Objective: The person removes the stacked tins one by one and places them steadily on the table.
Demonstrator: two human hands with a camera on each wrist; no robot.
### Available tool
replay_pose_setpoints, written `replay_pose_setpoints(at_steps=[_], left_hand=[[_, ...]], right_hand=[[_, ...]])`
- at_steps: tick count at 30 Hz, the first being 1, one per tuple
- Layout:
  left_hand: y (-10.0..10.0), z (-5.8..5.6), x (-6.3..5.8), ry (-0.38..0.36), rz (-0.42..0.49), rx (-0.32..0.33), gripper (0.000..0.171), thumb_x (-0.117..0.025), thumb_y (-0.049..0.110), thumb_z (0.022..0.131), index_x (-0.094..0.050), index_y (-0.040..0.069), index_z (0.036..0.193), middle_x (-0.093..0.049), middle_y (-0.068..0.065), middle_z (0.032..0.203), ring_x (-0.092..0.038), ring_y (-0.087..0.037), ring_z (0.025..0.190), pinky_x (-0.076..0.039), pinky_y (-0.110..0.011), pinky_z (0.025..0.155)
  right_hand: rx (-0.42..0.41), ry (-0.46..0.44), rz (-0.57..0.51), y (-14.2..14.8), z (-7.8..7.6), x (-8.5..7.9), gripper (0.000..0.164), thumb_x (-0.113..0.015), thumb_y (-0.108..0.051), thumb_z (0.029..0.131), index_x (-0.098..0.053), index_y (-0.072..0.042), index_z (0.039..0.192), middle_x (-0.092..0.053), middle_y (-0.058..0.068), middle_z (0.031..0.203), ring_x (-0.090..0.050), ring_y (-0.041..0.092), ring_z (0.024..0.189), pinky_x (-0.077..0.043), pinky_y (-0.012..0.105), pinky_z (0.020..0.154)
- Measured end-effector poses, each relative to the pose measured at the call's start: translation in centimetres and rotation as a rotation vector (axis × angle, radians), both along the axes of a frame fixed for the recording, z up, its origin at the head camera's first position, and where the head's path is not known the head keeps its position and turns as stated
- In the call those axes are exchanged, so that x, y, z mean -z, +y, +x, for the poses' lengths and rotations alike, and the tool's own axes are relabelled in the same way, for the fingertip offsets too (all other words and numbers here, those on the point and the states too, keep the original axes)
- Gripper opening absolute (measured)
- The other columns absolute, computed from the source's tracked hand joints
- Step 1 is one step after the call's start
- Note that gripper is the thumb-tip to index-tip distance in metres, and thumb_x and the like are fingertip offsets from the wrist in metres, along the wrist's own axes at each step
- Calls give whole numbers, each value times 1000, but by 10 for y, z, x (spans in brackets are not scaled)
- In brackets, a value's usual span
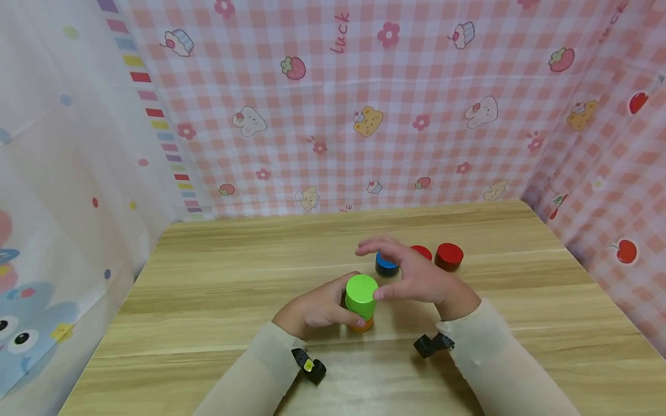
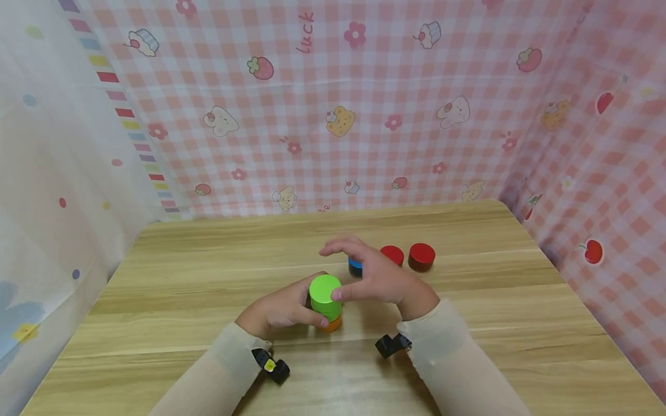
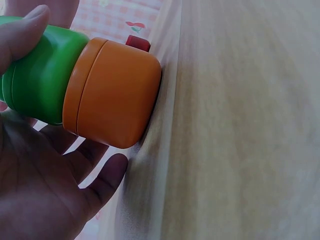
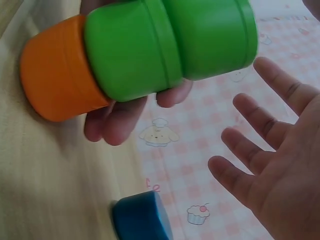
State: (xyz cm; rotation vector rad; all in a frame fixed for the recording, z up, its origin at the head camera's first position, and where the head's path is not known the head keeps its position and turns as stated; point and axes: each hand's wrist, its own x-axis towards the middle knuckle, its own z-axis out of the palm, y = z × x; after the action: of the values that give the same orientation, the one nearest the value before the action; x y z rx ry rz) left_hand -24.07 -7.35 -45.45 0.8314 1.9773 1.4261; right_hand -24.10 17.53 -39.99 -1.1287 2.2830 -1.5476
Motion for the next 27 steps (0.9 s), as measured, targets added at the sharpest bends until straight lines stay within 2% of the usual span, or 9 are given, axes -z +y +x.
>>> replay_pose_setpoints(at_steps=[6, 11, 17, 22, 27], left_hand=[[-1, 0, 0, 8, -6, 2, 66, -82, 10, 87, -48, 10, 144, -63, 0, 126, -58, -14, 117, -40, -37, 114], [0, -1, -1, 8, 0, 14, 66, -81, 9, 87, -47, 10, 144, -61, -1, 129, -56, -15, 120, -39, -37, 115], [0, -1, 1, -13, 22, 26, 78, -80, 8, 87, -39, 8, 153, -60, 0, 133, -56, -15, 122, -39, -36, 116], [-1, -2, 2, -24, 25, 25, 90, -81, 8, 87, -30, 10, 161, -58, 3, 138, -56, -14, 124, -37, -36, 117], [0, -2, 1, -26, 34, 34, 90, -80, 6, 87, -30, 9, 161, -57, 1, 139, -55, -15, 124, -37, -36, 117]], right_hand=[[-16, -48, 50, -6, 1, 4, 70, -88, -31, 83, -59, -10, 143, -47, 14, 157, -39, 39, 147, -29, 75, 116], [-55, -75, 66, -8, 0, 10, 67, -90, -30, 82, -61, -14, 140, -46, 13, 156, -40, 38, 145, -32, 74, 115], [-112, -97, 60, -10, -4, 17, 64, -91, -31, 83, -62, -14, 137, -46, 16, 155, -38, 39, 145, -30, 74, 115], [-86, -111, 112, -12, -4, 18, 63, -92, -29, 81, -64, -16, 136, -46, 16, 156, -37, 39, 148, -26, 73, 118], [-61, -133, 146, -14, -2, 17, 63, -93, -25, 80, -64, -17, 135, -45, 17, 157, -35, 40, 149, -23, 72, 120]])
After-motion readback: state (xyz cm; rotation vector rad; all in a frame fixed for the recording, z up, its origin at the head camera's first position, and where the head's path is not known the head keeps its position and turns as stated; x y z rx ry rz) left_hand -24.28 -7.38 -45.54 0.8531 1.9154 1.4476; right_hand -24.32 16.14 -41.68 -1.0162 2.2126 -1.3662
